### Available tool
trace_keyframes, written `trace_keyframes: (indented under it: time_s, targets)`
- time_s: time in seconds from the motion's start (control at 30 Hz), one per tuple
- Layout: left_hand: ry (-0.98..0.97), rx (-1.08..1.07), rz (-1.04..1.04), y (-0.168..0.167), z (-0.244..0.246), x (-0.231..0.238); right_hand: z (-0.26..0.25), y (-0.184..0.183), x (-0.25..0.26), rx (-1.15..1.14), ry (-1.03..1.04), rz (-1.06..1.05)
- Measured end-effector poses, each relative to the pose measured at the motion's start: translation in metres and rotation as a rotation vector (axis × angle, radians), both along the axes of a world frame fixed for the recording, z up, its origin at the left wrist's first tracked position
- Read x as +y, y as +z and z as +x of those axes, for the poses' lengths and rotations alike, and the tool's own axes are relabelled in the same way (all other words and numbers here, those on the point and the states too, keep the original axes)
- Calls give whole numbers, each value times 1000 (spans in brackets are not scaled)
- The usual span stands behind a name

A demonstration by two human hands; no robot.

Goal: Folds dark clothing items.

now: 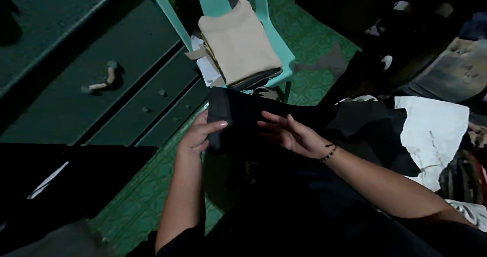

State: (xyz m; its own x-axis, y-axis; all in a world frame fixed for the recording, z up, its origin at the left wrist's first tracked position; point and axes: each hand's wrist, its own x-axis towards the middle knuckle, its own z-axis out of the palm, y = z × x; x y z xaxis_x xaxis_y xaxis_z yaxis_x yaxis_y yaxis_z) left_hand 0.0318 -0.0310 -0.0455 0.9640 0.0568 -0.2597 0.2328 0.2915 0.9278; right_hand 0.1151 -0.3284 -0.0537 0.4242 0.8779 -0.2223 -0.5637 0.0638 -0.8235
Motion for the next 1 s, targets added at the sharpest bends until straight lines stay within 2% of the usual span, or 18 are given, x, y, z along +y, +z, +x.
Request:
trace_keyframes:
  time_s: [0.13,0.23,0.27,0.33,0.43,0.5,0.67,0.8,1.0]
  targets:
    - [-164,-4,135,30,11,-47,9,-22,9,241,-38,-6]
    - [-342,-67,158,31,21,-75,8,-25,8,340,-118,1]
    - [-329,-106,184,26,24,-82,7,-25,7,388,-175,-24]
    - [-183,-238,338,16,25,-93,7,-26,4,421,-241,-74]
    - [44,-451,767,-2,24,-103,9,-29,2,411,-271,-54]
    - [41,-493,968,-13,26,-108,9,-30,3,397,-271,-49]
    - [-116,-534,1282,-54,29,-122,12,-28,5,336,-230,-30]
    - [-164,-467,1363,-65,31,-125,10,-14,7,261,-245,-195]
    - [-243,-300,1539,-64,35,-133,11,-9,-17,-106,-326,-548]
